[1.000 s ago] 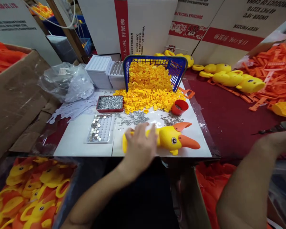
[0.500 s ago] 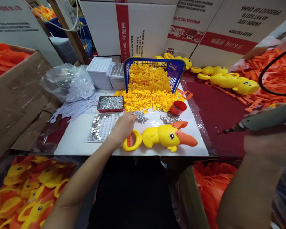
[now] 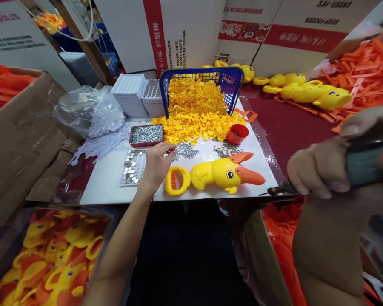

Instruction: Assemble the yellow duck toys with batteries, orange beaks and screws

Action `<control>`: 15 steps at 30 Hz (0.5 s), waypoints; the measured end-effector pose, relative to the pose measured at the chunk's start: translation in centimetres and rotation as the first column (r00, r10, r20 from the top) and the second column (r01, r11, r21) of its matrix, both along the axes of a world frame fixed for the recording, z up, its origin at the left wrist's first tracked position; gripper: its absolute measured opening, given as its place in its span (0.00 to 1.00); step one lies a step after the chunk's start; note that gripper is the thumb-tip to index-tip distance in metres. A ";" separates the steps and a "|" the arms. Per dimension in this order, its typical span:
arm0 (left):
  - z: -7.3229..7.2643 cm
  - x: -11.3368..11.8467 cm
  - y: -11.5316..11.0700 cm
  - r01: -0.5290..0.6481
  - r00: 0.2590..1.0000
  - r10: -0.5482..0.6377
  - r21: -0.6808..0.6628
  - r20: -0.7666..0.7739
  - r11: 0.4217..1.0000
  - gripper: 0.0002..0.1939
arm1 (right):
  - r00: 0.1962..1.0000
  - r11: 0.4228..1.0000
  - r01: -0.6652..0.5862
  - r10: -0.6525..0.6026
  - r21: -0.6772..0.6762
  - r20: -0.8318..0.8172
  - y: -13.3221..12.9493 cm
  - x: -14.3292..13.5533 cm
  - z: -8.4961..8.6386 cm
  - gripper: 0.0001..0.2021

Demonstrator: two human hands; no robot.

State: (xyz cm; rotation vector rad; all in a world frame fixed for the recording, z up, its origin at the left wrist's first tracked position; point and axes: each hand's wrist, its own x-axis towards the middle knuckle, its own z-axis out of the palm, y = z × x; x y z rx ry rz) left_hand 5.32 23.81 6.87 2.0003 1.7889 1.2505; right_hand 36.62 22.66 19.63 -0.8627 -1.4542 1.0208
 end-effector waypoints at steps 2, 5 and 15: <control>-0.2 0.0 -0.1 -0.004 0.999 0.005 -0.004 0.038 1.000 0.04 | 0.957 0.966 -0.255 0.257 0.032 -0.133 -0.2 -1.5 0.2 0.09; -0.3 -0.1 -0.1 -0.017 0.995 0.018 -0.017 0.094 1.000 0.05 | 0.909 0.939 -0.334 0.343 0.079 -0.236 -0.1 -2.9 0.1 0.05; 2.3 5.8 -5.7 0.297 0.390 0.013 -0.139 0.921 0.945 0.14 | 0.908 0.971 -0.200 0.233 0.131 -0.347 -0.1 -3.4 -0.2 0.04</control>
